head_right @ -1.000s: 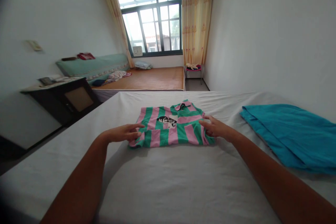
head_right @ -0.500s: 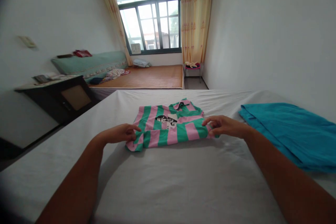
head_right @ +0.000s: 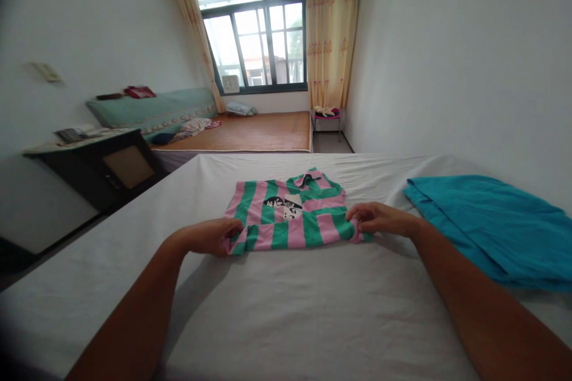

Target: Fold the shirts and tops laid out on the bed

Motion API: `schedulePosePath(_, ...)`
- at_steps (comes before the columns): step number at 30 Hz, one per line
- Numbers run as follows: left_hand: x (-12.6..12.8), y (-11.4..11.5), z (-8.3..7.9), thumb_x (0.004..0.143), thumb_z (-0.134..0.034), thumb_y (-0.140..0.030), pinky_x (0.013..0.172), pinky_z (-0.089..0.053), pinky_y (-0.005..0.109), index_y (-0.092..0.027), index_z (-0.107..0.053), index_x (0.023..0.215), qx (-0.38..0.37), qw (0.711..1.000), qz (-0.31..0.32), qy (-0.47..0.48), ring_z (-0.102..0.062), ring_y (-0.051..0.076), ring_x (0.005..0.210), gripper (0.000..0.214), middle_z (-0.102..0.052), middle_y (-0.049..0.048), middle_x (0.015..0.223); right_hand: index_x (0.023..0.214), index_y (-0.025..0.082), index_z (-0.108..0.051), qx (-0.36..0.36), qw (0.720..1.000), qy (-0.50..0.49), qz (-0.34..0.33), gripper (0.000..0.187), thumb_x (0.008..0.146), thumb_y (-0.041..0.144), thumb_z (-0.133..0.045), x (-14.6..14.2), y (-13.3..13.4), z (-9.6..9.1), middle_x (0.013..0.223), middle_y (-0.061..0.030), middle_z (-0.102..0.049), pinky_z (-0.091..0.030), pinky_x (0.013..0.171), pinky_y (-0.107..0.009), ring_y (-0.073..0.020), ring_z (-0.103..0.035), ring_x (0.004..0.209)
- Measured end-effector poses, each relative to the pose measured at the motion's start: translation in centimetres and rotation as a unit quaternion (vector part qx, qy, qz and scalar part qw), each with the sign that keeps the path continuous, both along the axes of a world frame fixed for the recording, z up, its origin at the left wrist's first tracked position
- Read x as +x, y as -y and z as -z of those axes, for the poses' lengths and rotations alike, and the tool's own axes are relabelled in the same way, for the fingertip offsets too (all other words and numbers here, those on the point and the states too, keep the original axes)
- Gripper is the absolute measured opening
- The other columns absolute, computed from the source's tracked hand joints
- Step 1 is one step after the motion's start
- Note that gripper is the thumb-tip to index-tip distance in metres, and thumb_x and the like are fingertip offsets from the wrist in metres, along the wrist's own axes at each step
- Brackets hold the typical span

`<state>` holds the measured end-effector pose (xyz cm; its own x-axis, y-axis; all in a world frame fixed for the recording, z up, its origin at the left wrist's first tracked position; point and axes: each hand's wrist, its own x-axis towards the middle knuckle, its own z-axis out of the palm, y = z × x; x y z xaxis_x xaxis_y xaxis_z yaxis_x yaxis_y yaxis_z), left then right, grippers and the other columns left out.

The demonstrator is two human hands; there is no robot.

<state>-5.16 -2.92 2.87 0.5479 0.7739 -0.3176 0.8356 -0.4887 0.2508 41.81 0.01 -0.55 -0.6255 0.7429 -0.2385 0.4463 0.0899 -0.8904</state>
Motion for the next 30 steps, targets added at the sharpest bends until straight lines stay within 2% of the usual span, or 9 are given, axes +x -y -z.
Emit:
schedulePosePath(4, -0.7, -0.8, 0.2, 0.071, -0.051, -0.022, 0.071, -0.042, 0.026, -0.019, -0.06, 0.095, 0.027, 0.996, -0.046, 0.066, -0.056, 0.019, 0.079, 0.026, -0.064, 0.0039, 0.09, 0.112, 0.018, -0.065, 0.044, 0.999, 0.015, 0.015, 0.051, 0.074, 0.051, -0.069, -0.3, 0.4, -0.9, 0.09, -0.0053, -0.064, -0.045, 0.068, -0.027, -0.0169, -0.057, 0.079)
schedulePosePath(7, -2.0, -1.0, -0.1, 0.072, -0.05, -0.024, 0.07, -0.043, 0.025, -0.017, -0.06, 0.097, -0.002, 0.991, -0.073, 0.111, -0.056, 0.019, 0.079, 0.029, -0.064, 0.0037, 0.089, 0.107, 0.017, -0.069, 0.008, 1.0, 0.021, -0.015, 0.049, 0.07, 0.05, -0.072, 0.2, 0.9, -1.6, 0.092, -0.0061, -0.066, -0.047, 0.072, -0.029, -0.0183, -0.06, 0.082)
schedulePosePath(11, -2.8, -0.4, -0.9, 0.072, -0.047, -0.024, 0.064, -0.042, 0.023, -0.015, -0.06, 0.084, -0.093, 0.989, -0.035, 0.108, -0.055, 0.017, 0.072, 0.02, -0.061, 0.0014, 0.079, 0.099, 0.017, -0.071, -0.08, 0.989, 0.086, -0.092, 0.045, 0.07, 0.051, -0.072, 0.7, 1.3, -1.3, 0.082, -0.0049, -0.068, -0.048, 0.064, -0.027, -0.0166, -0.061, 0.07)
schedulePosePath(13, -2.8, 0.0, -1.3, 0.07, -0.048, -0.023, 0.066, -0.043, 0.023, -0.015, -0.061, 0.079, -0.112, 0.989, -0.016, 0.092, -0.056, 0.017, 0.073, 0.018, -0.062, 0.0009, 0.078, 0.089, 0.015, -0.072, -0.076, 0.987, 0.121, -0.08, 0.043, 0.074, 0.056, -0.067, 0.6, 1.0, -0.9, 0.07, -0.004, -0.067, -0.046, 0.056, -0.025, -0.0146, -0.059, 0.06)
schedulePosePath(16, -3.0, 0.2, -1.8, 0.071, -0.051, -0.026, 0.075, -0.046, 0.025, -0.017, -0.064, 0.093, -0.08, 0.991, -0.046, 0.097, -0.06, 0.02, 0.084, 0.027, -0.067, 0.0026, 0.092, 0.073, 0.015, -0.068, 0.037, 0.991, 0.117, 0.045, 0.048, 0.077, 0.062, -0.057, 0.0, -0.1, -0.5, 0.056, -0.0021, -0.06, -0.042, 0.048, -0.024, -0.0126, -0.053, 0.05)
schedulePosePath(19, -3.3, 0.1, -2.0, 0.074, -0.052, -0.031, 0.081, -0.047, 0.029, -0.018, -0.063, 0.105, 0.023, 0.987, -0.128, 0.091, -0.062, 0.021, 0.091, 0.035, -0.068, 0.0063, 0.104, 0.082, 0.017, -0.069, 0.194, 0.966, 0.088, 0.147, 0.042, 0.08, 0.056, -0.055, -1.4, -1.2, 0.0, 0.068, -0.0041, -0.066, -0.048, 0.059, -0.028, -0.016, -0.059, 0.06)
schedulePosePath(21, -3.1, 0.1, -2.0, 0.078, -0.051, -0.036, 0.082, -0.047, 0.029, -0.019, -0.063, 0.105, 0.062, 0.983, -0.147, 0.09, -0.062, 0.021, 0.091, 0.035, -0.068, 0.007, 0.105, 0.096, 0.02, -0.069, 0.275, 0.942, 0.094, 0.167, 0.035, 0.084, 0.049, -0.052, -2.8, -1.7, 0.8, 0.09, -0.0063, -0.071, -0.05, 0.075, -0.033, -0.0206, -0.064, 0.079)
schedulePosePath(24, -1.9, 0.3, -1.7, 0.081, -0.052, -0.047, 0.08, -0.047, 0.026, -0.02, -0.063, 0.11, 0.007, 0.988, -0.104, 0.11, -0.062, 0.021, 0.091, 0.042, -0.068, 0.0063, 0.106, 0.116, 0.023, -0.063, 0.364, 0.909, 0.144, 0.144, 0.037, 0.087, 0.042, -0.049, -4.8, -2.3, 2.8, 0.118, -0.008, -0.065, -0.043, 0.096, -0.04, -0.0256, -0.057, 0.11)
schedulePosePath(30, 0.1, 0.2, -0.5, 0.079, -0.054, -0.032, 0.071, -0.044, 0.026, -0.024, -0.066, 0.108, 0.059, 0.994, -0.091, 0.006, -0.062, 0.02, 0.081, 0.032, -0.069, 0.004, 0.091, 0.132, 0.018, -0.051, 0.419, 0.851, 0.26, 0.18, 0.048, 0.091, 0.041, -0.043, -6.1, -3.6, 5.8, 0.137, -0.0145, -0.053, -0.036, 0.101, -0.048, -0.0307, -0.045, 0.125)
